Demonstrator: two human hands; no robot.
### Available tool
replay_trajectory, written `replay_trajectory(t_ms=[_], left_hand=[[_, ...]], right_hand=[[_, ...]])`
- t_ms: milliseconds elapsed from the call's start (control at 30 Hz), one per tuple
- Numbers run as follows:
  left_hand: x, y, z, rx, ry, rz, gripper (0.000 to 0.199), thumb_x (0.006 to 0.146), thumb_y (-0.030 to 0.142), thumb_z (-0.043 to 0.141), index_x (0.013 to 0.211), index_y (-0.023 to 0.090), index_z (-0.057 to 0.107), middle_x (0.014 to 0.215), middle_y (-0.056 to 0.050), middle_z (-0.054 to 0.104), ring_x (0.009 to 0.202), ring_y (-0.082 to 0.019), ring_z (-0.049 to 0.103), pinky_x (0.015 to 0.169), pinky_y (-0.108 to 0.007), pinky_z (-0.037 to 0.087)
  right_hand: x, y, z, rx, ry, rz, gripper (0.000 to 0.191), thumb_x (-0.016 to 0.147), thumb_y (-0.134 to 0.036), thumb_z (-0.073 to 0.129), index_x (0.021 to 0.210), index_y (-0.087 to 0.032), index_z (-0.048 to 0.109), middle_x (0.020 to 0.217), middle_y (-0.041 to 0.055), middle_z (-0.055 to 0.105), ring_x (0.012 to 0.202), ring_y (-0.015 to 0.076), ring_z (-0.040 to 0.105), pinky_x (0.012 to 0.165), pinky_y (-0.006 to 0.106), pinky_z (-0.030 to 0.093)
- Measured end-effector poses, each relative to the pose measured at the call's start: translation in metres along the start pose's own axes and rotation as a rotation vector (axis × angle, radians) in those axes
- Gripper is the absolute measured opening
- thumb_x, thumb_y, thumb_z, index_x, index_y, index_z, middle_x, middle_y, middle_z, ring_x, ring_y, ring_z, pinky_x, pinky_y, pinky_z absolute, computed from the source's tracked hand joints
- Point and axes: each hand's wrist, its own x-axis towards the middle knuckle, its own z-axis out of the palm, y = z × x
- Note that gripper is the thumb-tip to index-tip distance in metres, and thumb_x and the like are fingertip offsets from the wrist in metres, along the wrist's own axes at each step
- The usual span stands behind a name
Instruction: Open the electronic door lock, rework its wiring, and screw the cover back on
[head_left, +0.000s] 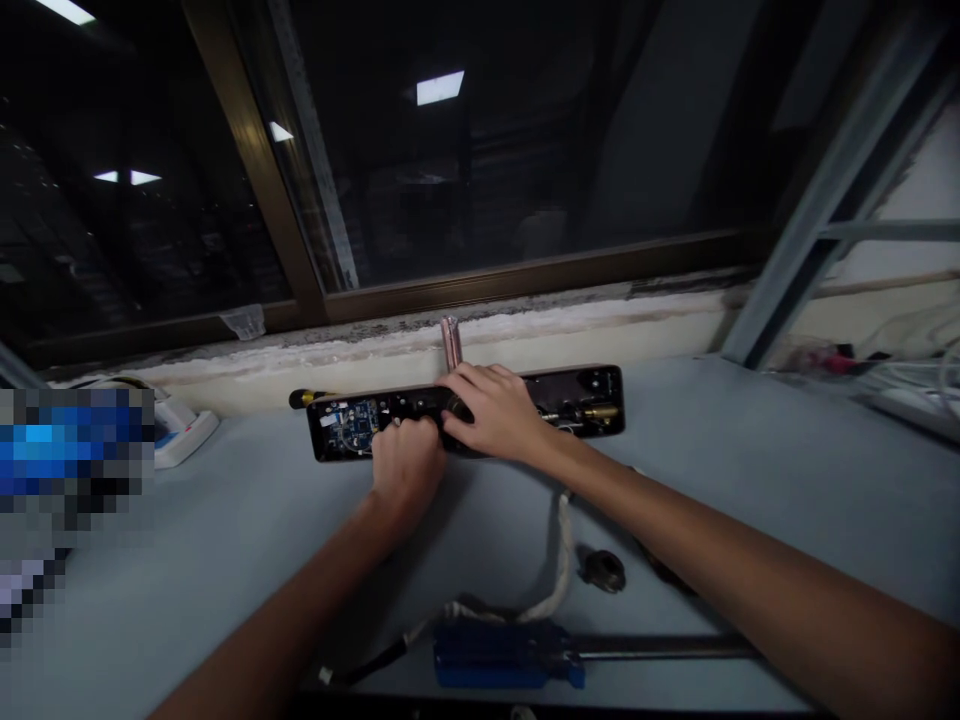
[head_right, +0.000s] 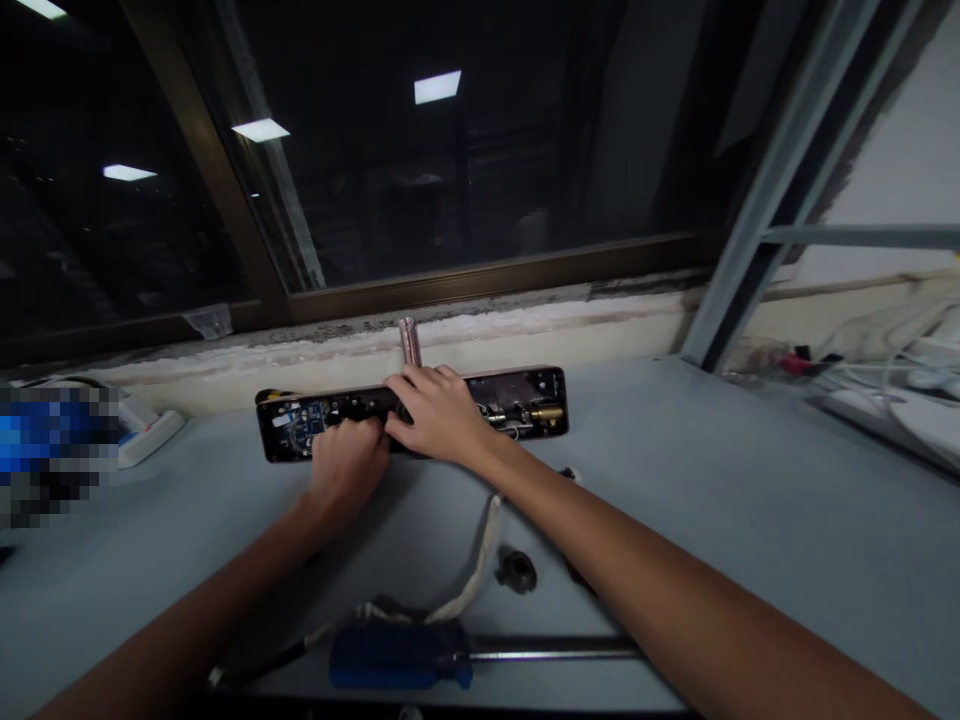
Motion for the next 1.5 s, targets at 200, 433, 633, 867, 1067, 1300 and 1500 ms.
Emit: replay_trajectory(t_ms=[200,433,633,867,1067,1300,1500], left_hand=[[-0.001,-0.003,0.000,0.005,-0.001,-0.018,0.036,0.087,0.027,0.033,0.080,0.018,0.067,0.076,-0.012,0.067,0.069,-0.026,0.065,0.059,-0.034,0.047],[0.000,-0.004,0.000,-0.025,-0.034,-0.017,0.033,0.084,0.029,0.037,0.080,0.020,0.068,0.077,-0.010,0.068,0.072,-0.026,0.065,0.060,-0.034,0.046],[0.001,-0.008,-0.002,-0.086,-0.091,-0.012,0.032,0.084,0.030,0.037,0.082,0.021,0.068,0.082,-0.009,0.069,0.076,-0.023,0.064,0.062,-0.030,0.044],[0.004,-0.013,-0.006,-0.257,-0.172,-0.008,0.024,0.080,0.031,0.046,0.083,0.023,0.069,0.081,-0.004,0.070,0.074,-0.018,0.062,0.063,-0.025,0.041],[0.006,-0.021,-0.017,-0.355,-0.267,0.078,0.025,0.076,0.017,0.045,0.083,0.020,0.069,0.073,-0.001,0.069,0.067,-0.014,0.060,0.060,-0.021,0.038],[0.003,-0.019,-0.013,-0.169,-0.145,0.010,0.025,0.080,0.026,0.044,0.084,0.024,0.069,0.082,-0.005,0.070,0.078,-0.019,0.063,0.063,-0.025,0.039],[-0.001,-0.013,-0.002,-0.083,-0.073,-0.042,0.029,0.084,0.030,0.040,0.086,0.026,0.069,0.082,-0.006,0.070,0.075,-0.020,0.064,0.059,-0.024,0.040]], right_hand=[[0.000,0.000,-0.001,-0.003,0.004,-0.001,0.026,0.077,-0.029,0.048,0.098,-0.017,0.056,0.094,0.0053,0.059,0.086,0.0211,0.055,0.078,0.031,0.032],[0.000,0.000,0.001,-0.009,0.019,-0.007,0.025,0.078,-0.029,0.047,0.098,-0.017,0.056,0.094,0.0058,0.058,0.086,0.0214,0.054,0.077,0.032,0.031],[0.000,0.001,0.002,-0.008,0.024,-0.013,0.025,0.077,-0.029,0.046,0.098,-0.017,0.056,0.093,0.0056,0.058,0.085,0.0211,0.054,0.077,0.032,0.031],[0.000,0.003,0.002,-0.010,0.024,-0.017,0.025,0.078,-0.029,0.044,0.098,-0.017,0.055,0.093,0.0058,0.058,0.085,0.0209,0.053,0.077,0.031,0.031],[0.000,0.003,0.002,-0.011,0.028,-0.014,0.026,0.078,-0.029,0.043,0.098,-0.017,0.055,0.092,0.0059,0.057,0.084,0.0210,0.052,0.077,0.032,0.031],[0.002,0.001,-0.001,-0.005,0.015,-0.012,0.026,0.078,-0.029,0.044,0.099,-0.017,0.056,0.094,0.0065,0.058,0.085,0.0209,0.052,0.079,0.032,0.031],[0.001,0.002,-0.002,0.006,0.005,-0.035,0.026,0.076,-0.023,0.045,0.099,-0.017,0.056,0.092,0.0061,0.058,0.083,0.0199,0.052,0.078,0.032,0.032]])
